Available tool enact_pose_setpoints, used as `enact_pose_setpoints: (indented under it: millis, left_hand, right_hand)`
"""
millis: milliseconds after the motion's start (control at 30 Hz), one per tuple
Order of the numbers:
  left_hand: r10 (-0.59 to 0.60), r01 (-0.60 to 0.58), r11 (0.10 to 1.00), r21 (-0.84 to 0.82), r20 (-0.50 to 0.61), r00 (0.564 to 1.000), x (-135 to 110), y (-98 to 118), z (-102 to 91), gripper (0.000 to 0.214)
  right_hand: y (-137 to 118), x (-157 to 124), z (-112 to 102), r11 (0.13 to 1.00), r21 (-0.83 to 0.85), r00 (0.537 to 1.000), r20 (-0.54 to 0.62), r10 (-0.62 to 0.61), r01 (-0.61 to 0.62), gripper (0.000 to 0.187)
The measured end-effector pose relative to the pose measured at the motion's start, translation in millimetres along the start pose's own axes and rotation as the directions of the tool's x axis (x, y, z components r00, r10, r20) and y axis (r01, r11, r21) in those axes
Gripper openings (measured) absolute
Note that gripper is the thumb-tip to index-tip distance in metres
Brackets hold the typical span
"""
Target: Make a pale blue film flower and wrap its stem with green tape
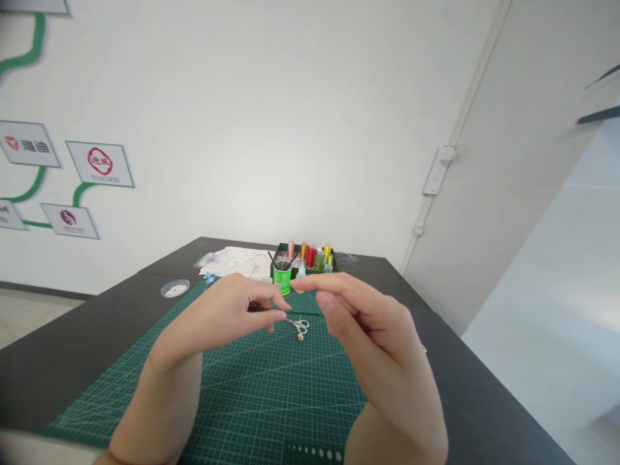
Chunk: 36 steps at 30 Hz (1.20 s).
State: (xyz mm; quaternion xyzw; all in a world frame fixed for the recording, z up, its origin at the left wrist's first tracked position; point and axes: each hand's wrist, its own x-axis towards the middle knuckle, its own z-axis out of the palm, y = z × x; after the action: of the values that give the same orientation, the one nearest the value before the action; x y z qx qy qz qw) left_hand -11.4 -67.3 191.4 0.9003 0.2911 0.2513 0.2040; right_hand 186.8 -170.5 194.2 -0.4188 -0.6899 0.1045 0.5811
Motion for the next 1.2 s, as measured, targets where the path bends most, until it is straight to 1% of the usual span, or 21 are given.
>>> enact_pose_setpoints:
  millis: [133, 300, 400, 467, 567, 700, 767, 833, 933, 1067, 1133, 1200]
  left_hand:
    - [0.056, -0.058, 0.998, 0.021, 0.087, 0.995, -1.9, 4.3, 2.0, 0.01]
    - [0.103, -0.096, 0.994, -0.048, 0.169, 0.98, -5.6, 8.8, 3.1, 0.011]
    - [0.113, -0.101, 0.992, -0.073, 0.181, 0.977, -7.6, 10.7, 2.5, 0.012]
    - [0.121, -0.108, 0.99, -0.087, 0.161, 0.979, -9.1, 12.1, 1.8, 0.011]
    - [0.125, -0.113, 0.986, -0.126, 0.091, 0.988, -12.8, 13.3, 1.1, 0.007]
    - [0.104, -0.11, 0.965, -0.237, -0.035, 0.994, -19.9, 13.2, -0.1, 0.011]
    - [0.097, -0.127, 0.942, -0.31, -0.11, 0.989, -22.5, 13.6, -1.9, 0.011]
    - [0.092, -0.161, 0.92, -0.358, -0.201, 0.975, -23.5, 14.4, -4.4, 0.011]
    - [0.074, -0.209, 0.915, -0.346, -0.364, 0.928, -21.7, 15.0, -8.0, 0.01]
    - [-0.001, -0.212, 0.925, -0.316, -0.559, 0.829, -16.4, 12.2, -9.9, 0.01]
    - [-0.022, -0.206, 0.932, -0.297, -0.616, 0.787, -14.3, 9.6, -10.0, 0.011]
    - [-0.027, -0.193, 0.942, -0.275, -0.636, 0.771, -13.0, 7.2, -10.3, 0.01]
  right_hand:
    - [11.2, 7.6, -1.3, 1.0, -0.018, 0.999, -0.038, 0.008, -0.008, 0.025]
    - [28.9, 21.6, -0.2, 0.997, 0.021, 0.995, -0.071, 0.07, -0.069, 0.023]
    - [39.6, 31.6, 0.8, 0.992, 0.061, 0.991, -0.055, 0.118, -0.115, 0.024]
    - [46.1, 38.0, 2.2, 0.984, 0.082, 0.988, -0.011, 0.157, -0.155, 0.026]
    - [54.7, 45.5, 6.4, 0.976, 0.087, 0.979, 0.041, 0.199, -0.202, 0.029]
    - [65.7, 51.9, 14.0, 0.965, 0.075, 0.964, 0.106, 0.244, -0.252, 0.031]
    - [69.3, 53.7, 16.8, 0.962, 0.081, 0.957, 0.153, 0.246, -0.261, 0.032]
    - [69.2, 54.5, 18.4, 0.969, 0.058, 0.955, 0.197, 0.223, -0.238, 0.03]
    - [61.3, 54.1, 18.9, 0.984, -0.037, 0.947, 0.267, 0.18, -0.177, 0.024]
    - [47.6, 52.4, 18.3, 0.973, -0.139, 0.902, 0.369, 0.223, -0.184, 0.027]
    - [44.7, 51.5, 17.6, 0.967, -0.16, 0.881, 0.404, 0.246, -0.197, 0.029]
    - [44.8, 51.1, 16.8, 0.964, -0.161, 0.872, 0.415, 0.261, -0.212, 0.03]
